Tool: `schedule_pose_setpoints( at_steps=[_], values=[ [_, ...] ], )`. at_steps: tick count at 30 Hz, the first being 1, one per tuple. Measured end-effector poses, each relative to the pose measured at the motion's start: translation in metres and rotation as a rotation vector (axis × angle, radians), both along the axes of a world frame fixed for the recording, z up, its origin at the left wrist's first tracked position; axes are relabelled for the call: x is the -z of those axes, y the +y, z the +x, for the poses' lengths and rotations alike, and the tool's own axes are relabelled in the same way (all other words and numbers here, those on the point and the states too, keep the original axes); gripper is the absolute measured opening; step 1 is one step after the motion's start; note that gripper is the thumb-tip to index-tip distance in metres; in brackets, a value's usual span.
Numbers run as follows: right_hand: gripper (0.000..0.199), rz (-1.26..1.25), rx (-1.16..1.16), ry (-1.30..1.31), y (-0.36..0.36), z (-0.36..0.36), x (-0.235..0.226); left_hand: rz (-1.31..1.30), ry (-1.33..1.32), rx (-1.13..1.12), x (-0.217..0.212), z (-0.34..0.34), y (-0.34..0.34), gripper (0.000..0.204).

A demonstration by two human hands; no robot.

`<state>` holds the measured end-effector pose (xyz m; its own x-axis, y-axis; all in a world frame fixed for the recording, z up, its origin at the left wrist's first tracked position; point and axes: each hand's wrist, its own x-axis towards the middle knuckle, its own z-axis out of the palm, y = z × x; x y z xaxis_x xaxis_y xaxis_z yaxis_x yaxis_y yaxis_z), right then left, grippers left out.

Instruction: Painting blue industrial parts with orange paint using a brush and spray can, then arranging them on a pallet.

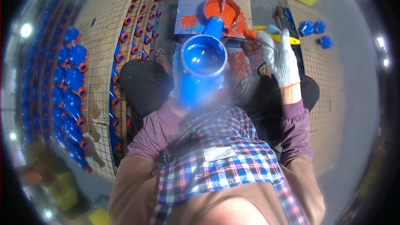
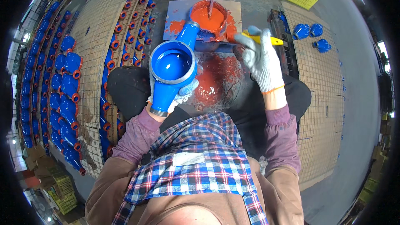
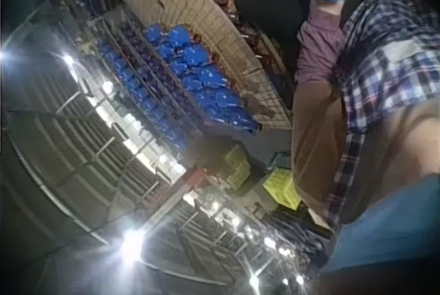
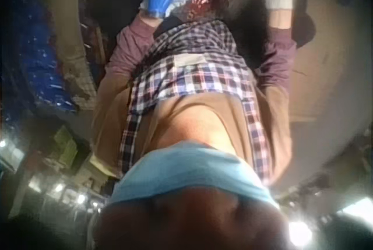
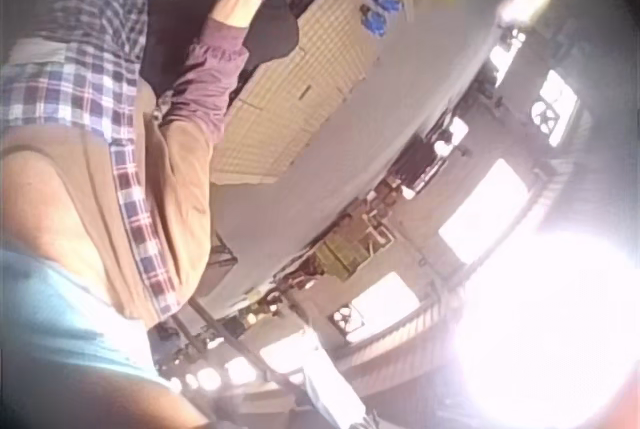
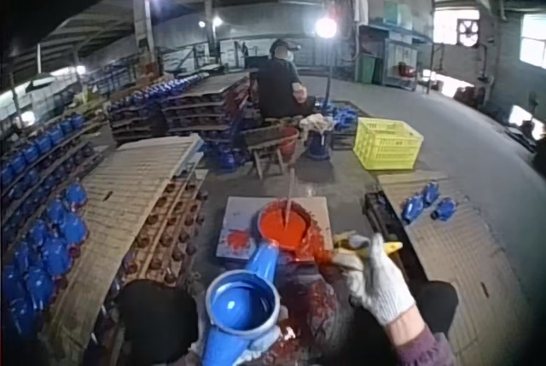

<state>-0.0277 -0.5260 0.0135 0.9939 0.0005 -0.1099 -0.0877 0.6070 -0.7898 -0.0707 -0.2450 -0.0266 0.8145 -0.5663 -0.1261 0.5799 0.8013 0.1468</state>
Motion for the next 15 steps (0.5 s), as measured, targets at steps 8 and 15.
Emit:
schedule_pose_setpoints(
  at_steps=[8,15],
  values=[
    [0.061,0.178,0.084,0.14,-0.017,-0.014,0.073,0.244,0.194,0.033,-0.004,0.036,0.009,0.088],
    [0.031,-0.161,0.165,0.153,-0.013,0.031,0.078,0.104,0.137,0.1,-0.013,0.104,0.038,0.098]
  ],
)
